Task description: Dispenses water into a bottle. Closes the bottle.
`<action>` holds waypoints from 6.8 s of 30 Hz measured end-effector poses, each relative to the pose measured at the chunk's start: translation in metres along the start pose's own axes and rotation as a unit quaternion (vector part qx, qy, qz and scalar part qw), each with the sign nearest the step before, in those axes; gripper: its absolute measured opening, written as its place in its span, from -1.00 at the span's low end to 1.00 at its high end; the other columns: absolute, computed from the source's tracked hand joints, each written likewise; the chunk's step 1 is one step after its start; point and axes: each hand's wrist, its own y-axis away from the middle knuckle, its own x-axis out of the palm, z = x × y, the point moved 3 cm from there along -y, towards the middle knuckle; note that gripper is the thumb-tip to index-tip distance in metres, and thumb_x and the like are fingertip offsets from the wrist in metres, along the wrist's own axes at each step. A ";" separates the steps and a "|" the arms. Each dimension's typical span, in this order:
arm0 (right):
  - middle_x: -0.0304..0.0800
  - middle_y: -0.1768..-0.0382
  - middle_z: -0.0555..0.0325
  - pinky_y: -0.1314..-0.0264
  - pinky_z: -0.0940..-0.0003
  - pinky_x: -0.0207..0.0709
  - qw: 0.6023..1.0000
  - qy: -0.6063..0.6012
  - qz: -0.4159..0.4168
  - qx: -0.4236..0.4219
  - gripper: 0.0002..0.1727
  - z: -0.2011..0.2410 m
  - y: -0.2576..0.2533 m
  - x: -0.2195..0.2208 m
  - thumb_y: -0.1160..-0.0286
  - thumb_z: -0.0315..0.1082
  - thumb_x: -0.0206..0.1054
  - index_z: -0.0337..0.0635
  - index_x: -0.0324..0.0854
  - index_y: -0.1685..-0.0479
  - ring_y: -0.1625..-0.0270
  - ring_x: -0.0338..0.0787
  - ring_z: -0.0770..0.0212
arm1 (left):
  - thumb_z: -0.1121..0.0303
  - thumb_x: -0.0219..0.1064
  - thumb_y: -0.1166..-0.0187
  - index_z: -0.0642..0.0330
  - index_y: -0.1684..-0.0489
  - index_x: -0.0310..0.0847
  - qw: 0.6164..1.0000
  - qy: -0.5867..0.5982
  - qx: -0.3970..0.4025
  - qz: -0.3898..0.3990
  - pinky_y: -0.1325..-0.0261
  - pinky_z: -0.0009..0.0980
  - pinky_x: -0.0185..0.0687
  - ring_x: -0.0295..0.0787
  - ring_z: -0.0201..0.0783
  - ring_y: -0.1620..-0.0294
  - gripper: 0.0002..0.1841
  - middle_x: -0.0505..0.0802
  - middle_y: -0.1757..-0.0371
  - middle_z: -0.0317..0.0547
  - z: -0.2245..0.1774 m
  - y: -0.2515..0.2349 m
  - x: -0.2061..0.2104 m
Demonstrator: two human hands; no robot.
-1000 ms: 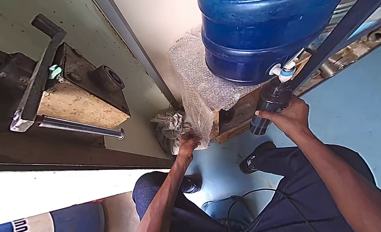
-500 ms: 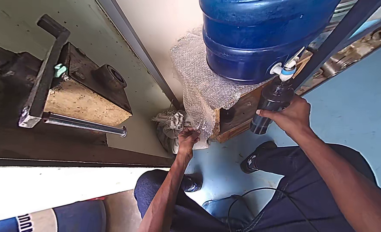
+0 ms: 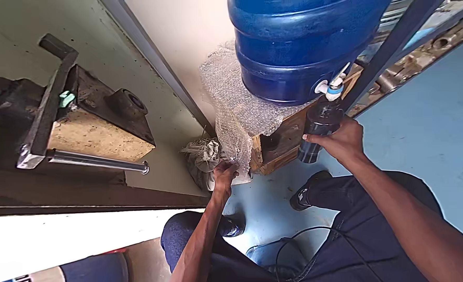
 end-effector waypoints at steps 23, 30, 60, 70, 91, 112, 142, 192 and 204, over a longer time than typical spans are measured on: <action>0.83 0.02 -0.10 -0.22 -0.20 0.63 1.000 -0.005 0.006 0.018 -0.18 -0.001 -0.001 -0.007 0.27 -0.08 0.86 -0.26 0.64 -0.14 -0.12 0.83 -0.04 | 0.80 0.32 -0.38 0.38 0.18 0.61 0.994 -0.034 0.101 -0.039 0.60 -0.55 0.47 0.54 -0.42 0.68 -0.81 0.71 0.56 -0.18 -0.001 -0.003 -0.005; 0.80 -0.07 -0.22 -0.26 -0.33 0.55 1.000 -0.006 0.010 0.002 -0.15 0.001 0.001 -0.005 0.21 -0.09 0.84 -0.29 0.61 -0.21 -0.20 0.79 -0.17 | 0.76 0.17 -0.53 0.33 0.16 0.64 0.997 0.024 0.076 -0.015 0.60 -0.61 0.35 0.42 -0.46 0.67 -0.81 0.67 0.49 -0.18 0.001 -0.005 -0.007; 0.84 -0.02 -0.09 -0.27 -0.15 0.63 1.000 0.001 0.000 -0.002 -0.17 -0.005 -0.003 -0.003 0.27 -0.07 0.85 -0.26 0.65 -0.15 -0.15 0.83 0.00 | 0.34 0.33 -0.71 0.34 -0.09 0.65 0.994 -0.079 0.016 -0.077 0.28 -0.37 0.67 0.75 -0.28 0.33 -0.77 0.80 0.16 -0.01 -0.001 -0.001 -0.003; 0.84 -0.01 -0.05 -0.21 -0.13 0.65 1.000 0.010 0.009 0.018 -0.15 -0.006 -0.003 -0.002 0.28 -0.04 0.84 -0.23 0.63 -0.17 -0.12 0.84 0.02 | 0.31 0.38 -0.67 0.27 -0.10 0.67 0.990 -0.134 0.025 -0.043 0.17 -0.29 0.69 0.76 -0.23 0.24 -0.76 0.80 0.06 -0.01 0.008 -0.002 -0.007; 0.84 -0.03 -0.02 -0.26 -0.12 0.63 1.000 0.016 0.005 0.012 -0.13 -0.010 -0.005 0.001 0.35 -0.02 0.84 -0.21 0.64 -0.15 -0.16 0.82 0.04 | 0.16 0.35 -0.70 0.22 -0.10 0.67 0.977 -0.205 0.052 -0.007 0.10 -0.21 0.72 0.78 -0.23 0.22 -0.70 0.82 0.05 -0.03 0.006 0.001 -0.004; 0.84 -0.06 0.03 -0.30 -0.05 0.62 0.999 0.033 0.016 0.003 -0.07 -0.016 -0.008 0.002 0.38 0.08 0.80 -0.19 0.63 -0.20 -0.19 0.82 0.11 | 0.25 0.38 -0.65 0.28 -0.05 0.68 0.972 -0.215 0.093 -0.005 0.11 -0.26 0.75 0.80 -0.25 0.24 -0.73 0.82 0.09 -0.02 0.008 -0.010 -0.004; 0.80 -0.14 -0.09 -0.36 -0.10 0.59 0.999 0.007 0.030 0.018 -0.02 -0.024 -0.003 0.017 0.35 -0.07 0.82 -0.26 0.55 -0.31 -0.26 0.78 0.00 | 0.08 0.30 -0.70 0.26 -0.13 0.66 0.947 -0.301 0.106 0.016 0.10 -0.03 0.70 0.78 -0.09 0.23 -0.61 0.82 0.03 0.11 0.016 -0.003 -0.013; 0.81 -0.08 -0.15 -0.30 -0.13 0.62 1.000 -0.019 0.004 0.018 -0.02 -0.016 0.002 0.015 0.33 -0.13 0.82 -0.35 0.50 -0.31 -0.20 0.81 -0.05 | 0.16 0.36 -0.67 0.31 -0.06 0.71 0.935 -0.330 0.127 -0.023 0.03 0.09 0.67 0.79 0.01 0.24 -0.66 0.84 0.15 0.18 0.011 -0.006 -0.016; 0.82 -0.06 -0.13 -0.27 -0.12 0.64 1.000 -0.020 -0.002 0.024 -0.04 -0.015 0.001 0.012 0.34 -0.14 0.82 -0.32 0.51 -0.29 -0.18 0.82 -0.02 | 0.20 0.38 -0.66 0.30 -0.05 0.72 0.934 -0.332 0.131 -0.031 -0.01 0.08 0.70 0.82 0.01 0.23 -0.70 0.86 0.15 0.16 0.013 -0.011 -0.015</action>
